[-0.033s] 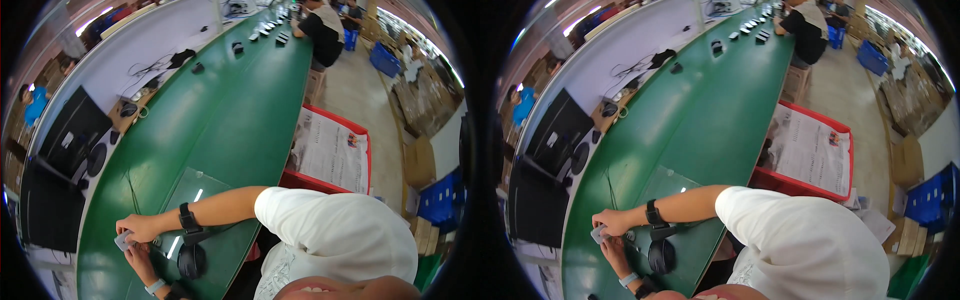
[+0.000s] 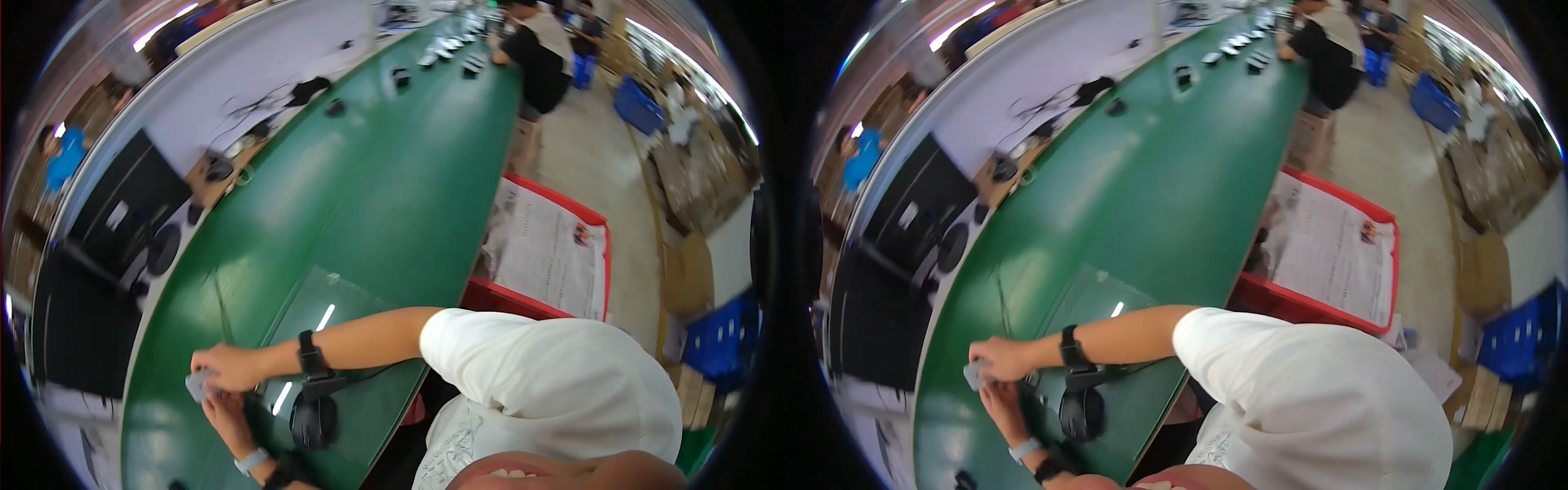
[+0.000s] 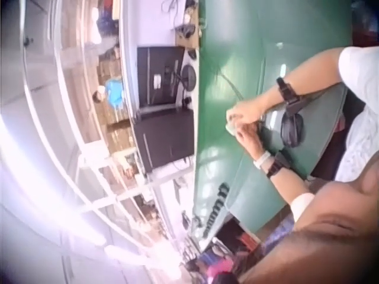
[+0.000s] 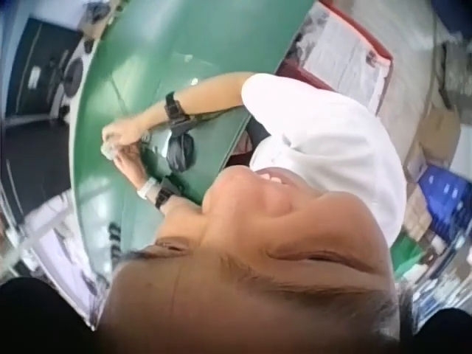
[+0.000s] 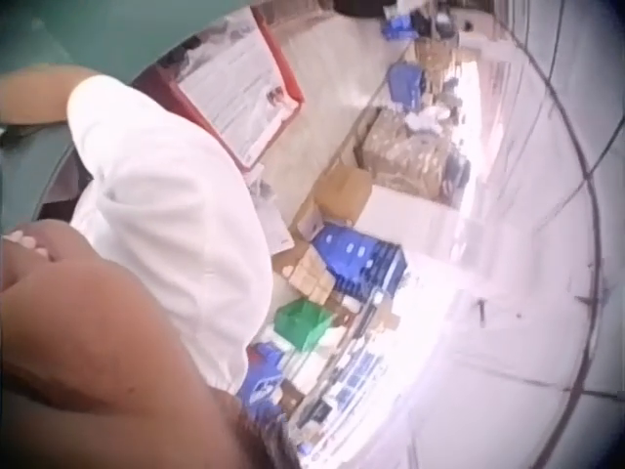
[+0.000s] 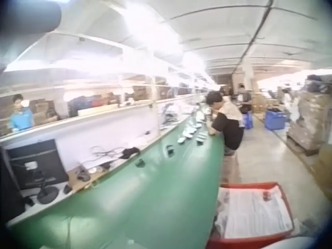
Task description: The person picks up a charging dock, connects it to a cable, and places a computer mouse onto the dock. After the mouse light changes color, the person removes the mouse and dock and places the dock into a red bin.
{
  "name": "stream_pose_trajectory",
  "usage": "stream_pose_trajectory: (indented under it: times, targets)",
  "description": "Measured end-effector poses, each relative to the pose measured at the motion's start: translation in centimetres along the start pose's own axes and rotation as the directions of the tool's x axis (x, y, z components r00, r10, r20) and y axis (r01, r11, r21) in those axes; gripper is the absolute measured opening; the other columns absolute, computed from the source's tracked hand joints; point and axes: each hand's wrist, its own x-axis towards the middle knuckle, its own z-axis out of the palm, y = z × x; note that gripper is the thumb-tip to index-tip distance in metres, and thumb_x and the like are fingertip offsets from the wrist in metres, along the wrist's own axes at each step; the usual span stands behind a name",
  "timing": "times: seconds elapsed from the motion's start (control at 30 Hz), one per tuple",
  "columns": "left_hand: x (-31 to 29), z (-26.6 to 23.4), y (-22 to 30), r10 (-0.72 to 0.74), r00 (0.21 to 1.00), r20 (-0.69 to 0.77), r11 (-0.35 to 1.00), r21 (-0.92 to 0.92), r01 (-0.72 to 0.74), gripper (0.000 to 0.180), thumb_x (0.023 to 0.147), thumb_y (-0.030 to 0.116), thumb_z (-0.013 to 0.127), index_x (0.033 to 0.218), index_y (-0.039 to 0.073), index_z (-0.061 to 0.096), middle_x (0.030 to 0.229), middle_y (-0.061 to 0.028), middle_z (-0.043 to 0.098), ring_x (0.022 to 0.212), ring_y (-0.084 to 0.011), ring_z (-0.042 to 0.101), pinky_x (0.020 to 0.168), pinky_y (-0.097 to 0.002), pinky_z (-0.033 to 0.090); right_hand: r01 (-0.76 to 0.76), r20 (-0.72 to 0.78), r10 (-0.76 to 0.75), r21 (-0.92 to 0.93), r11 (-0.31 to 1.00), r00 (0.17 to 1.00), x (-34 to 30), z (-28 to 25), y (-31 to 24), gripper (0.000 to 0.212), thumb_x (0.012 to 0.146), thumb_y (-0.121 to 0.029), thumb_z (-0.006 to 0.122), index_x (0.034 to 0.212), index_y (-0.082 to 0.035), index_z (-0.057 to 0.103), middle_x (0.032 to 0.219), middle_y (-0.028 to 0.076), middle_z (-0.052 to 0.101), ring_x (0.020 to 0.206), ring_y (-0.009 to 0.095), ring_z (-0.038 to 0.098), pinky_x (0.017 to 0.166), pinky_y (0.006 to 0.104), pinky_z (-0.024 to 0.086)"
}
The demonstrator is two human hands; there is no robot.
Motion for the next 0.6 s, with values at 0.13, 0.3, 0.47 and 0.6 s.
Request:
stream_pose_trajectory:
  times: [0.13, 0.3, 0.47, 0.6]
  targets:
    - [1.5, 2.2, 0.3, -0.031, 0.999, 0.037, 0.907, 0.421, 0.013, 0.037, 0.106, 0.031, 0.057, 0.126, 0.000, 0.058, 0.124, -0.0149, 0.066, 0.114, -0.0254, 0.067, 0.093, -0.0393, 0.058, -0.091, 0.005, 0.094, 0.320, 0.943, 0.996, -0.8, -1.8, 0.6, 0.038, 0.088, -0.014, 0.077, 0.121, -0.002, 0.060, 0.110, 0.012, 0.068, 0.102, 0.020, 0.067, 0.084, 0.0331, 0.057]
    - [2.4, 2.3, -1.4, -0.103, 0.983, 0.152, 0.993, -0.050, 0.111, 0.037, 0.112, 0.025, 0.041, 0.132, -0.003, 0.053, 0.126, -0.0159, 0.064, 0.115, -0.0283, 0.064, 0.098, -0.0456, 0.054, -0.057, -0.049, 0.061, 0.075, 0.996, 0.997, -1.7, -2.5, 1.9, 0.036, 0.083, -0.015, 0.081, 0.114, -0.002, 0.069, 0.103, 0.009, 0.073, 0.090, 0.016, 0.068, 0.081, 0.0320, 0.056]
    - [1.2, 1.9, 0.6, -0.057, 0.998, 0.000, 0.937, -0.345, 0.054, 0.040, 0.109, 0.023, 0.046, 0.143, 0.002, 0.044, 0.119, -0.0133, 0.062, 0.094, -0.0250, 0.065, 0.078, -0.0351, 0.053, -0.038, 0.095, 0.040, -0.026, 0.999, 0.995, -2.6, -2.2, 1.7, 0.027, 0.091, -0.017, 0.075, 0.114, -0.005, 0.073, 0.099, 0.004, 0.070, 0.087, 0.011, 0.063, 0.077, 0.0271, 0.051]
    - [1.1, 0.8, 0.7, -0.023, 1.000, -0.013, 0.975, -0.221, 0.019, 0.031, 0.101, 0.019, 0.055, 0.127, 0.003, 0.051, 0.101, -0.0083, 0.059, 0.072, -0.0168, 0.051, 0.062, -0.0281, 0.040, -0.196, 0.006, 0.203, -0.244, 0.950, 0.979, -1.1, -3.8, 0.7, 0.022, 0.088, -0.024, 0.076, 0.096, -0.003, 0.073, 0.080, 0.007, 0.069, 0.074, 0.014, 0.063, 0.069, 0.0299, 0.052]
